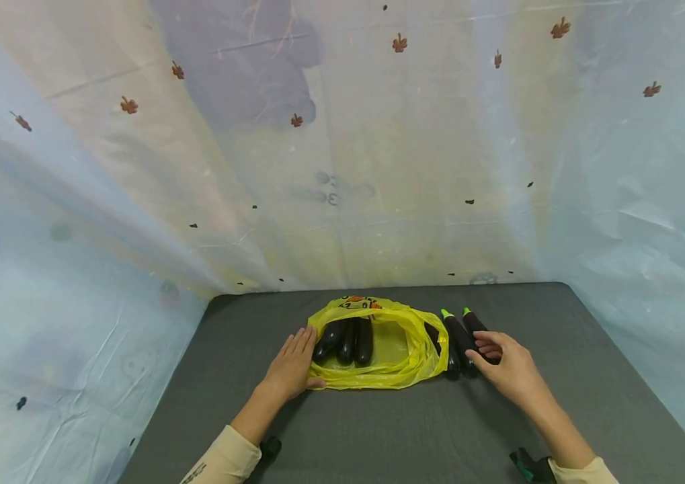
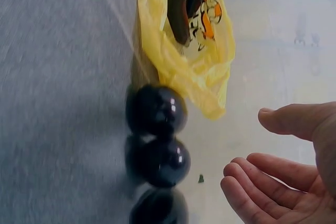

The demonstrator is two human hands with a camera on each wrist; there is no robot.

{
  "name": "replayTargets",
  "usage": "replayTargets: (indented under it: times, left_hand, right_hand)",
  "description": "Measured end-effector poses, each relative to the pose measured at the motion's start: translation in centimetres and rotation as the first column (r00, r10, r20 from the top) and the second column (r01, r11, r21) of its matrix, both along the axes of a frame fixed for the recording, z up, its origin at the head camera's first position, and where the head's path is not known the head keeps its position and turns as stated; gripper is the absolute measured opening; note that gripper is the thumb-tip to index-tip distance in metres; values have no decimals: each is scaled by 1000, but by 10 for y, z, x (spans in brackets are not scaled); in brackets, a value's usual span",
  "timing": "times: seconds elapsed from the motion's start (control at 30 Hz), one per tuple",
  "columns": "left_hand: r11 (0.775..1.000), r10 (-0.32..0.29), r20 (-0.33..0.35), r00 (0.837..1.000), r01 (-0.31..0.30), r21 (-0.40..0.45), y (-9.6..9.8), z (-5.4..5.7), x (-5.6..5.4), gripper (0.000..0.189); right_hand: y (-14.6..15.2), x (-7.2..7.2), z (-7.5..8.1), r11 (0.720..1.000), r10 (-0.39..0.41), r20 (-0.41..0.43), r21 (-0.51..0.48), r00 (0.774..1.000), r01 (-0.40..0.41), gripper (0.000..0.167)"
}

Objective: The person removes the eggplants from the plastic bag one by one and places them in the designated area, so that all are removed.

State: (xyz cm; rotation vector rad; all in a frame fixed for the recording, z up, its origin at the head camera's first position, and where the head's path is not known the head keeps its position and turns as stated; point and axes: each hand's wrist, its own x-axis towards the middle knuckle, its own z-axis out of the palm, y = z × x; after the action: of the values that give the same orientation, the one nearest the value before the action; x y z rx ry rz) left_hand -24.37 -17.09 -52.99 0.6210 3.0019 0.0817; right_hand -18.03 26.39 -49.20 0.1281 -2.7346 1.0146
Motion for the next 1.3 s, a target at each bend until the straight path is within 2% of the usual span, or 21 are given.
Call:
replayTargets:
  times: [0.33,0.63,1.0,1.3]
  left_hand:
    - [1000,3,6,1000,-3,6,0,1,1,115]
    - [1000,3,12,1000,-3,25,1,2,1,114]
    - [1000,5,10,1000,-5,0,0,-1,-2,114]
    - [1000,1,12,1000,0,-11,1,2,-1,115]
  right_hand:
    - [-30,-3,1,995,73,-24,-66,997,-74,41]
    - [-50,-8,-5,984,150,-38,-96,988,-153,40]
    - [-72,-13,-11,967,213,-7,-143,977,-211,40]
    - [-90,-16,-15,960,236,16,-162,972,-230,39]
